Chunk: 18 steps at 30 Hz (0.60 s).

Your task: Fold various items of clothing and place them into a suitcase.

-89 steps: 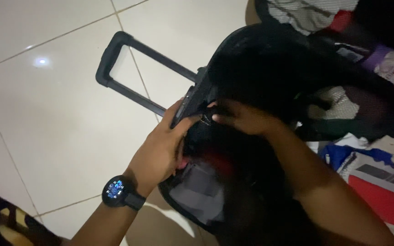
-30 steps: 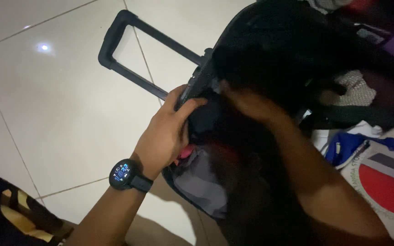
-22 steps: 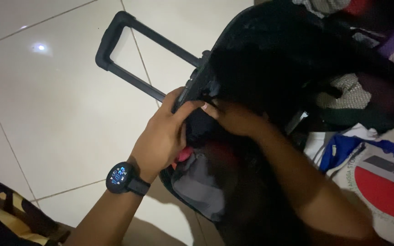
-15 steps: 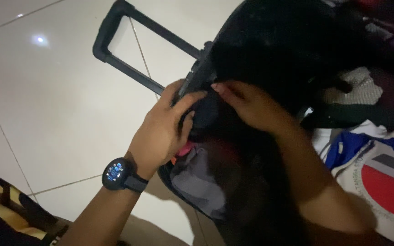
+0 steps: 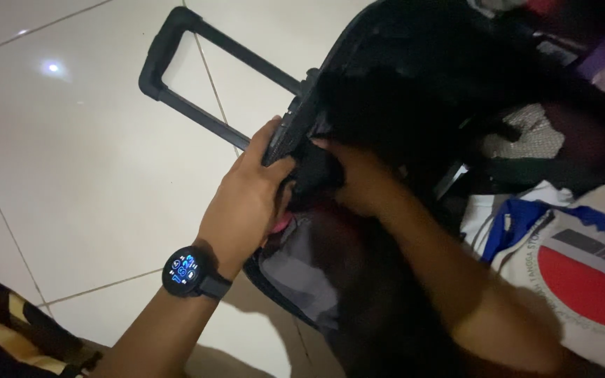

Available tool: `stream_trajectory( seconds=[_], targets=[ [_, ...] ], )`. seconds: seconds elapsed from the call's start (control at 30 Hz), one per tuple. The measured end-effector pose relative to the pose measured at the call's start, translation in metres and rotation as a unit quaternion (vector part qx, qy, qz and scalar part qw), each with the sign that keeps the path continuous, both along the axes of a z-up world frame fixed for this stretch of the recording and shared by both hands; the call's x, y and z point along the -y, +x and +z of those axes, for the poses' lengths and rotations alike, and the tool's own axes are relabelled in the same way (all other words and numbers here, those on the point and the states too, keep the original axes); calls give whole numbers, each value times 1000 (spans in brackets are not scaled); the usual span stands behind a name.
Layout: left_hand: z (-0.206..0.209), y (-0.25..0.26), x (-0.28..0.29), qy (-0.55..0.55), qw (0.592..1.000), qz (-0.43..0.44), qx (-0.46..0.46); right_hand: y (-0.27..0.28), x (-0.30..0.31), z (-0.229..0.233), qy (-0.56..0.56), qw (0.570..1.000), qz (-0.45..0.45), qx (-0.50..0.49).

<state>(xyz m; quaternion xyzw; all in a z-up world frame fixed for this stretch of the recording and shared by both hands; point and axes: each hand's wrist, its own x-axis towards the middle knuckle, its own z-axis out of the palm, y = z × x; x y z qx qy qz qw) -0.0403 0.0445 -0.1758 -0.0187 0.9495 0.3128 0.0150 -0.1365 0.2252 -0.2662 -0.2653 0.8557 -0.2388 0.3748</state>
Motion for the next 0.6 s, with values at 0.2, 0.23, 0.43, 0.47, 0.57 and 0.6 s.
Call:
stream_trajectory(
  seconds=[0.2,0.23,0.43,0.47,0.57,0.6],
  targets=[
    [2,2,5,16,1000,-3,5,-5,-6,-15,-94,994,46,-23],
    [4,2,7,34,999,-21,-13,-7,-14,-18,-119,991,48,-33],
    [28,16,21,143,984,18,-100,-22,-37,77,-149,986,-77,7],
    [31,22,28,188,974,53,-116,-24,-36,92,-171,977,-127,28],
    [42,40,62,238,960,136,-54,-18,-15,134,-210,963,-170,-1],
    [46,52,71,231,959,151,-60,-16,-4,142,-217,964,-154,2]
  ],
)
